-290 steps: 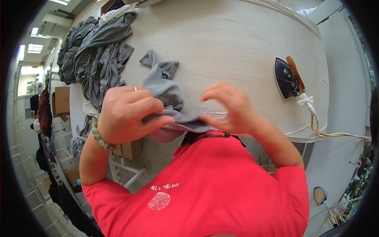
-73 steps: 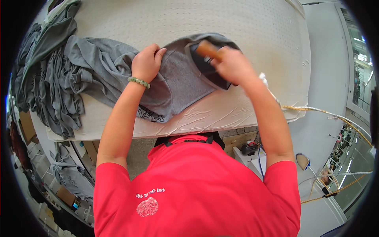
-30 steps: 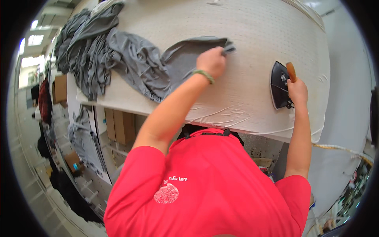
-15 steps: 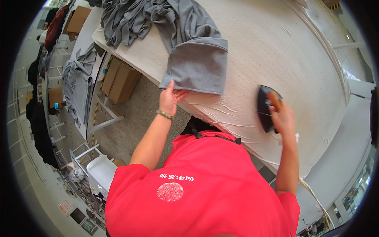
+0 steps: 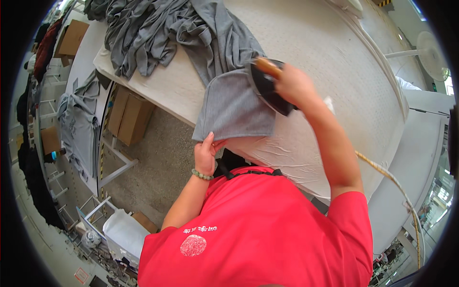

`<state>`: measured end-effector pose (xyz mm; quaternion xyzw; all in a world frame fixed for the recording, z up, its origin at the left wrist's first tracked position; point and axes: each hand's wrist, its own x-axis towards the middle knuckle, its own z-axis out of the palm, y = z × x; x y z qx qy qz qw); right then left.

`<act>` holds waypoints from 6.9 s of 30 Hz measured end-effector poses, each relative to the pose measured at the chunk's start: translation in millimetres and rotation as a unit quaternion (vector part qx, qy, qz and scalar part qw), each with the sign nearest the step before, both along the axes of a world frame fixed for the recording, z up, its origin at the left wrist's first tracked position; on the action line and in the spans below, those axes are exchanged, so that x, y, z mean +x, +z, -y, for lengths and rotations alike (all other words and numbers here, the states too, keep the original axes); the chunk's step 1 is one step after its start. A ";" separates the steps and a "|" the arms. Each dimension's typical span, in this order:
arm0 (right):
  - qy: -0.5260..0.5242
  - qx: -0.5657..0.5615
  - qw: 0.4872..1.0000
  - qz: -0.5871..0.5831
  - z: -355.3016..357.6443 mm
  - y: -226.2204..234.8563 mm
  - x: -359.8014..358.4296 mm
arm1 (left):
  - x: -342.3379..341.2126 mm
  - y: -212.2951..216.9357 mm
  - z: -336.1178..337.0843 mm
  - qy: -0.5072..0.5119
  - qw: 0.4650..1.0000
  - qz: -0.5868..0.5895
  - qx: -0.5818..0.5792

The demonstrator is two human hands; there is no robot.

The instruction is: Ironing and folding a grey hoodie on a pressing table.

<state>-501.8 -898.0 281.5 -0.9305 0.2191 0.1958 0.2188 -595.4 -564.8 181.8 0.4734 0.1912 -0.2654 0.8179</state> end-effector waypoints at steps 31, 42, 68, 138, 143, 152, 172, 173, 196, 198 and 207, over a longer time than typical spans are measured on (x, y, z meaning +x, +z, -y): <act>-0.135 -0.074 0.849 0.505 133.6 5.3 -243.8 | 106.8 470.8 189.2 -0.036 0.729 0.663 0.169; -0.214 0.180 0.892 0.356 154.3 32.0 -370.3 | 118.9 413.4 70.3 0.152 0.839 0.503 0.140; -0.352 0.100 0.923 0.124 111.4 71.8 -322.5 | 254.1 -8.2 -40.3 0.108 0.982 -0.143 0.067; -0.424 0.325 0.842 0.070 34.9 -66.1 -418.5 | 162.8 -14.1 15.3 -0.108 0.985 -0.131 0.038; -0.425 0.297 0.853 0.061 48.7 -40.3 -421.1 | 213.6 50.4 75.1 -0.199 0.959 -0.012 -0.200; -0.694 0.205 0.610 0.324 73.3 68.0 -560.8 | 95.4 163.6 58.3 -0.350 0.887 0.209 -0.217; -0.358 0.266 0.881 0.161 151.0 -13.6 -368.3 | 206.9 -17.9 24.2 -0.016 0.998 0.005 -0.052; -0.363 0.282 0.878 0.131 145.5 -29.7 -370.5 | 191.7 -31.3 25.4 0.033 0.999 -0.037 0.013; -0.383 0.391 0.833 0.079 132.0 -64.0 -383.6 | 146.0 -4.4 43.3 -0.247 0.922 0.049 0.295; -0.382 0.377 0.841 0.070 125.7 -78.5 -390.0 | 143.4 0.8 43.8 -0.301 0.844 0.065 0.440; -0.221 -0.110 0.951 0.187 27.8 -51.6 -308.6 | 157.3 30.8 152.7 -0.452 0.379 0.760 0.273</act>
